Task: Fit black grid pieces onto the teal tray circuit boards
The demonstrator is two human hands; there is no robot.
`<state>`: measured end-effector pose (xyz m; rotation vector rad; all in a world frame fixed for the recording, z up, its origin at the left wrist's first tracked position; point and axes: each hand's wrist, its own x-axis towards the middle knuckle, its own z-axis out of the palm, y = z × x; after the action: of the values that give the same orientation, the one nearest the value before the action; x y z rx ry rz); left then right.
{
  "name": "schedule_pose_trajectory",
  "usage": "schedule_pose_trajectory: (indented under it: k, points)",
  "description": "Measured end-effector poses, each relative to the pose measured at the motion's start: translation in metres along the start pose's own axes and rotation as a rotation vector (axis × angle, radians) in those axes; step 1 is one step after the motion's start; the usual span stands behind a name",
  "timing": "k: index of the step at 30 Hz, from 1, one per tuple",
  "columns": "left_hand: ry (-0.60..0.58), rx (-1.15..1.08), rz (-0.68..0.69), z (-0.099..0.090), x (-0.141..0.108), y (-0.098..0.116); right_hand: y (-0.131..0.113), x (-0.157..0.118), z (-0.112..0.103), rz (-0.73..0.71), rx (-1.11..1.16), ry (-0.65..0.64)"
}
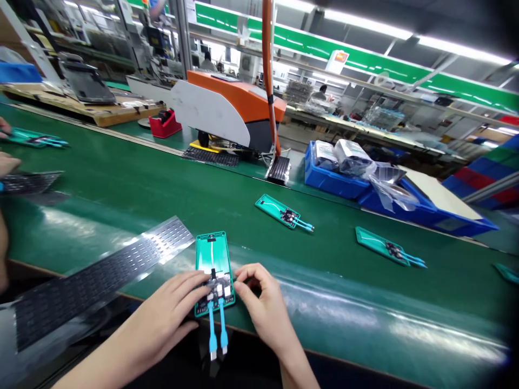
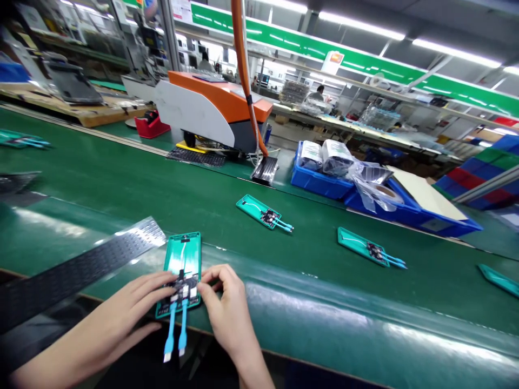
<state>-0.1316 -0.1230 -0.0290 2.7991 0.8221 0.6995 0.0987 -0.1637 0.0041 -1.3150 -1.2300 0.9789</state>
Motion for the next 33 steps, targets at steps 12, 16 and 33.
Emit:
schedule_pose_trajectory:
  k: [12,16,33]
  points:
    - [0.311,-0.26,-0.091,-0.001,0.03,0.017,-0.008,-0.009,-0.023,0.051,0.343,-0.01]
    - [0.381,-0.306,-0.042,-0.013,0.055,0.018,-0.02,-0.002,-0.019,-0.028,0.42,-0.094]
    - [0.453,-0.379,0.13,-0.013,0.074,0.038,-0.048,-0.016,-0.018,-0.394,-0.08,-0.137]
